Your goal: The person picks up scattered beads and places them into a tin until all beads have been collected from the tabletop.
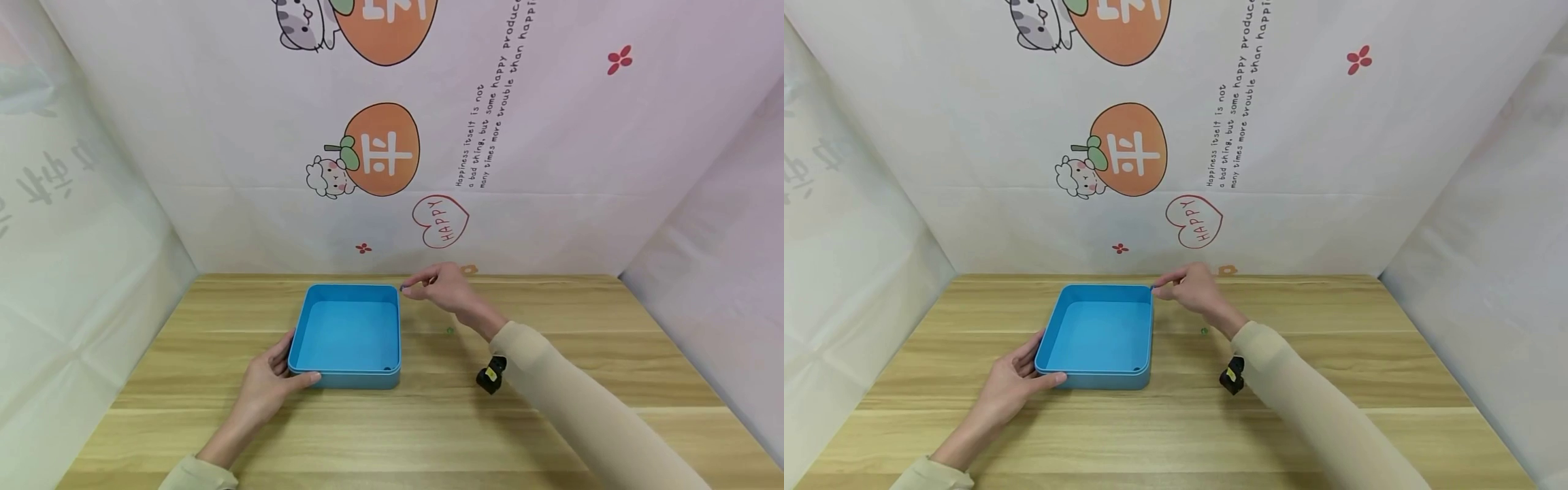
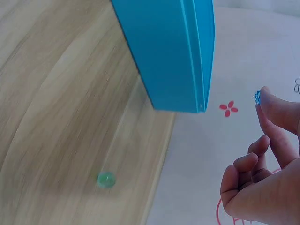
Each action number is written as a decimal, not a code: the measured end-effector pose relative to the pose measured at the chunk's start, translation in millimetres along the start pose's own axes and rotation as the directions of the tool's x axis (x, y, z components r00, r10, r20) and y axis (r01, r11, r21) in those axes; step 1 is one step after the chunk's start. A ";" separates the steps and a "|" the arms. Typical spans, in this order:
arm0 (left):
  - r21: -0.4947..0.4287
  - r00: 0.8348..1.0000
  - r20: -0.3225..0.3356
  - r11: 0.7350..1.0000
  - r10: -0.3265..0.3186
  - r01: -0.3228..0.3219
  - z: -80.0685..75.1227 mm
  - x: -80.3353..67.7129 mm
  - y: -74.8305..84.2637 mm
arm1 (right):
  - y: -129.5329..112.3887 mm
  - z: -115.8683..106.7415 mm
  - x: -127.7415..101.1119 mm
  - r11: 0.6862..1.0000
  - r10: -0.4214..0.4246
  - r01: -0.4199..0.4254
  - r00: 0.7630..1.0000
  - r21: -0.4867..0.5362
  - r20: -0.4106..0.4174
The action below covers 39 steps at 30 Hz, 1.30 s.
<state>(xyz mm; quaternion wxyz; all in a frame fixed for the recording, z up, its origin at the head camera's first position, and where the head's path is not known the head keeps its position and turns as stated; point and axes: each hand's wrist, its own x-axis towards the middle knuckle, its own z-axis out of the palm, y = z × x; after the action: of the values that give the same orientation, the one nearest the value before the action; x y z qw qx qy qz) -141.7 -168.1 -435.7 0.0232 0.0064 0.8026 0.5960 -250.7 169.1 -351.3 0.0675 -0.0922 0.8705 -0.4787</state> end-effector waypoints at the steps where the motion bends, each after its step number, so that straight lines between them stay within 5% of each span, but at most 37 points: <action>1: 0.001 1.000 0.000 1.000 -0.001 0.001 0.0 0.0 0.0 | -2.0 2.3 0.6 1.000 -0.003 0.003 1.000 0.002 -0.001; 39: 0.021 1.000 0.015 1.000 0.000 0.000 -1.2 0.7 -1.0 | -34.1 89.3 20.6 0.996 -0.072 0.076 0.994 -0.041 0.082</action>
<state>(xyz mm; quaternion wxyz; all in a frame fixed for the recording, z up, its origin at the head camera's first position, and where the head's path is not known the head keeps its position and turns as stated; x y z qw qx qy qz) -142.4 -169.5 -436.4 0.0292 0.0112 0.8087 0.5874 -249.2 73.2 -370.6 0.0826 -0.1452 0.8734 -0.4574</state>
